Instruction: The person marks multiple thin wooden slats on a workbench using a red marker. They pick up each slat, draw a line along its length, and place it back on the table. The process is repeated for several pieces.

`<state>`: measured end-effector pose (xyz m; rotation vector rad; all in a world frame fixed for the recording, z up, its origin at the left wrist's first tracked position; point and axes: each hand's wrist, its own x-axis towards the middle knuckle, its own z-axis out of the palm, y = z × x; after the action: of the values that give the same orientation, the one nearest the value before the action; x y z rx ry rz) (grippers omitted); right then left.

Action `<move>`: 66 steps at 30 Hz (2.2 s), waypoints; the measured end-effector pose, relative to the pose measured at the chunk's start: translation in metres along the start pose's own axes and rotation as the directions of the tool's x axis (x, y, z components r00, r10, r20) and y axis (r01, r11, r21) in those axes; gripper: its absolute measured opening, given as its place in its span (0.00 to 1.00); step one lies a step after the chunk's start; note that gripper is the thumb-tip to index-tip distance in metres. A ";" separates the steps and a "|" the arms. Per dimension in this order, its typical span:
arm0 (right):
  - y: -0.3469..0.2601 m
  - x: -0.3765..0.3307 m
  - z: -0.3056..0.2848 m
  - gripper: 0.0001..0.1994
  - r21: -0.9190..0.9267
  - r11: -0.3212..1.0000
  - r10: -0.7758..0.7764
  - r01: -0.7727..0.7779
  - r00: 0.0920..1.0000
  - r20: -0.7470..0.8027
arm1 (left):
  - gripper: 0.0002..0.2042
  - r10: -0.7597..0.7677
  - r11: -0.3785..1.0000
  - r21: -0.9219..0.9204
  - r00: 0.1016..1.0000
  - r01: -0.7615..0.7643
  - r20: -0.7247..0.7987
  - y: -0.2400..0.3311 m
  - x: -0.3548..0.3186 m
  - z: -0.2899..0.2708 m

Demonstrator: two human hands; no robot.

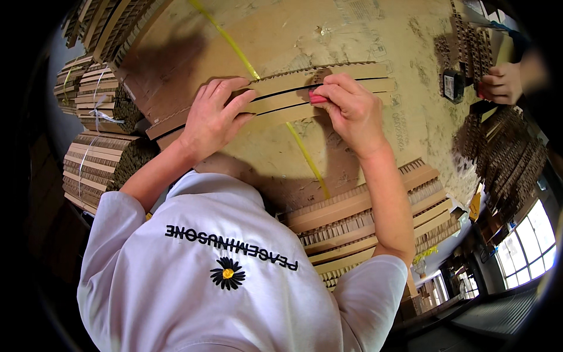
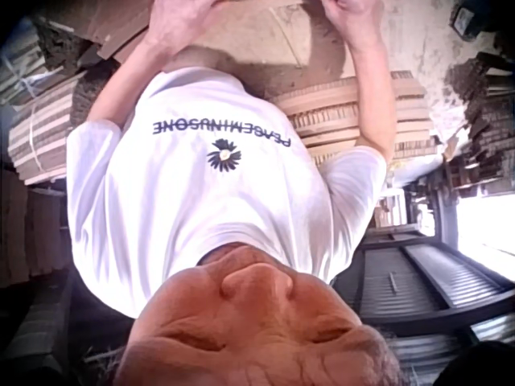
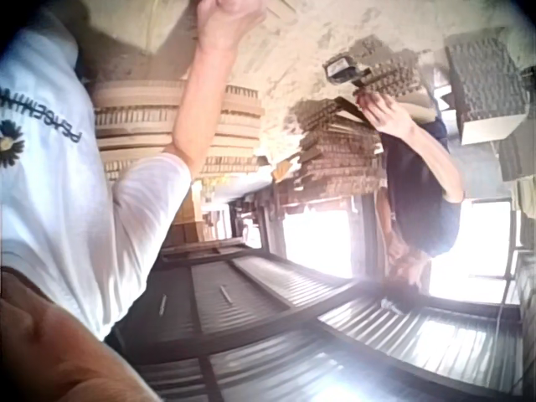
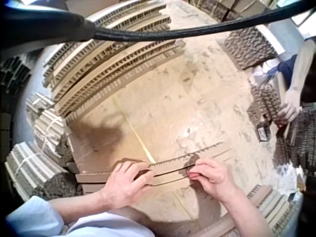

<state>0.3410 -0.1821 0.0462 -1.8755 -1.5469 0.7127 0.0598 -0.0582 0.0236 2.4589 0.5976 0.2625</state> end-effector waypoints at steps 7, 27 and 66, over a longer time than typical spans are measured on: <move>0.003 -0.003 -0.041 0.10 0.438 0.897 0.205 -0.054 0.930 -0.304 | 0.25 0.015 1.000 -0.005 1.000 -0.015 -0.001 -0.005 0.003 0.002; 0.006 -0.026 -0.006 0.12 -0.037 0.995 -0.094 0.092 0.994 -0.047 | 0.27 0.068 0.998 -0.009 0.997 -0.068 -0.034 0.013 -0.001 -0.005; -0.008 -0.027 -0.015 0.12 0.255 0.958 0.206 -0.129 0.929 -0.308 | 0.25 0.060 0.998 0.007 0.995 -0.059 -0.085 0.008 -0.017 0.024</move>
<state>0.3415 -0.2092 0.0628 -1.8538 -1.0543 0.5846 0.0547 -0.0838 0.0079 2.4830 0.5615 0.3916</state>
